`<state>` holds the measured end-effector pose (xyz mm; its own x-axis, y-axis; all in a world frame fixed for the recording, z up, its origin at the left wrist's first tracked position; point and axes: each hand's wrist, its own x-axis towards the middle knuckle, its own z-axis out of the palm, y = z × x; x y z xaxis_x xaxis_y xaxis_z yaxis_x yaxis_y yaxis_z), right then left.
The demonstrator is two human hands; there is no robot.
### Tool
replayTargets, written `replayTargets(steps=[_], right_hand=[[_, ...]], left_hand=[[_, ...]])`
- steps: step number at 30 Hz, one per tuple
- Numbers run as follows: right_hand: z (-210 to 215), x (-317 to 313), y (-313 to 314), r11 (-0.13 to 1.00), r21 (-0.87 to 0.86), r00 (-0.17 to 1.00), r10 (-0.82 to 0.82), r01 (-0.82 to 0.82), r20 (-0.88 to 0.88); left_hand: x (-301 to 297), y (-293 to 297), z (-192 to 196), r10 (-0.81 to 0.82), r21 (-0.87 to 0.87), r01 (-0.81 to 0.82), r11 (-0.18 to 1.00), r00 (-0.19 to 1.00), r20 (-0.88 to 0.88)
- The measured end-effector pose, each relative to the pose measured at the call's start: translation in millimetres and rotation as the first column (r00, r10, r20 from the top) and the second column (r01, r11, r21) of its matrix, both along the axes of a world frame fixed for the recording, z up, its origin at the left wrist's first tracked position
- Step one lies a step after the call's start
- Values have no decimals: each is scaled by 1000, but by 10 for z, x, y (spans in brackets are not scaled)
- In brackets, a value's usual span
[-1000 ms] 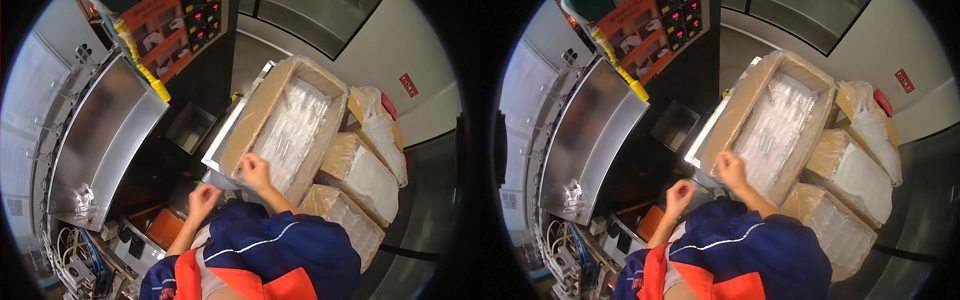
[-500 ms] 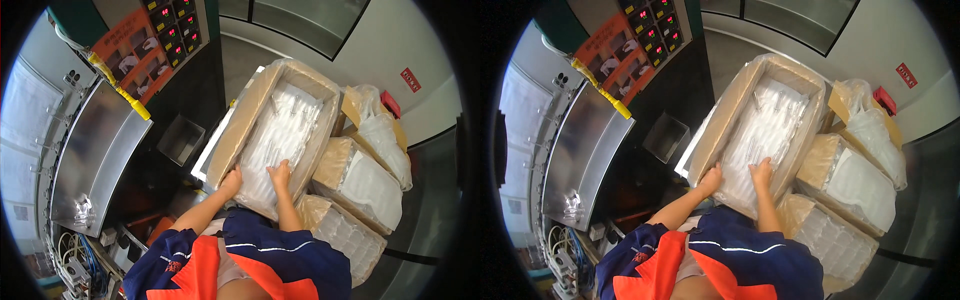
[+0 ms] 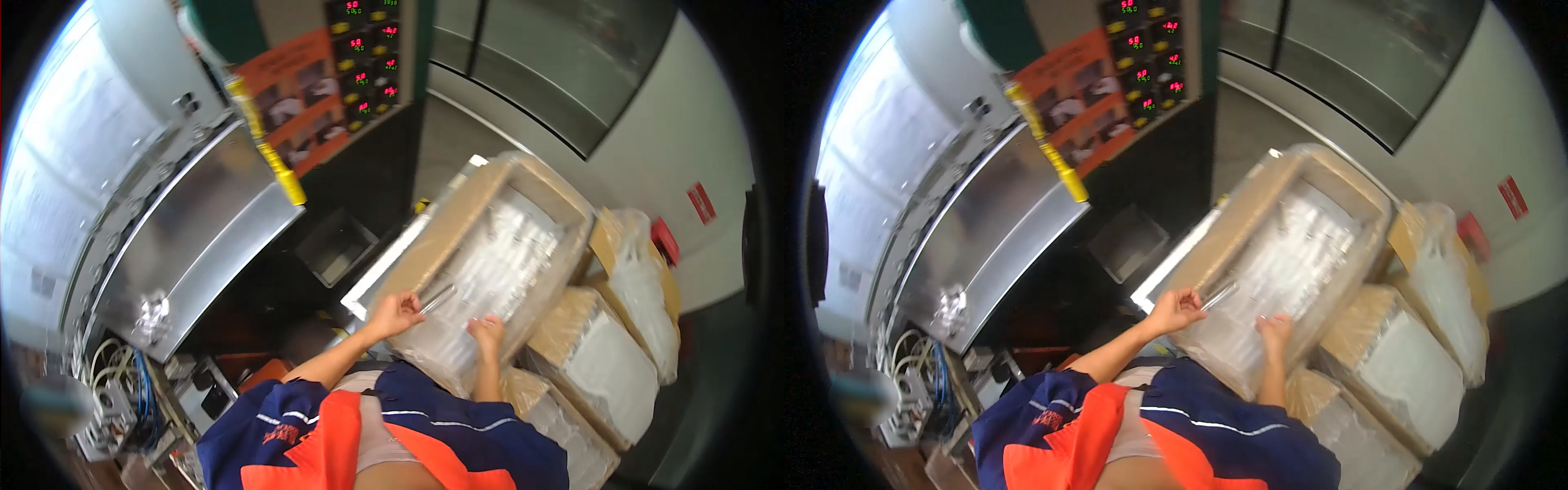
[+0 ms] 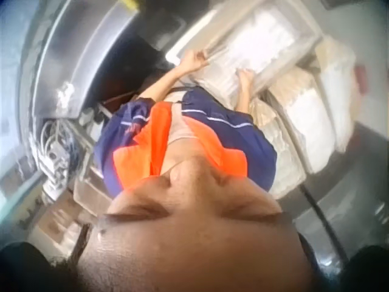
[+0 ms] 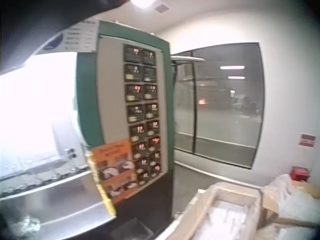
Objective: The person takes plastic preforms from a box, places them onto the holders of a molding machine, and removes molded plastic bottles from the machine by hand.
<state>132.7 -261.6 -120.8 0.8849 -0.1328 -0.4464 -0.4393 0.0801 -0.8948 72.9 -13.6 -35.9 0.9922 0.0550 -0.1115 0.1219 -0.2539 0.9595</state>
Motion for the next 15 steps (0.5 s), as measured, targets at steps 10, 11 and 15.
replayTargets(steps=[10,11,15], right_hand=[[712,-27,553,961,173,945,158,-213,285],[718,-15,707,941,169,917,229,-295,327],[888,93,1692,777,347,841,412,-525,350]], left_hand=[[439,1941,66,336,-913,-395,-100,851,-404],[429,2022,0,346,-902,-383,-197,834,-430],[176,2061,-221,264,-893,-241,-380,897,-354]])
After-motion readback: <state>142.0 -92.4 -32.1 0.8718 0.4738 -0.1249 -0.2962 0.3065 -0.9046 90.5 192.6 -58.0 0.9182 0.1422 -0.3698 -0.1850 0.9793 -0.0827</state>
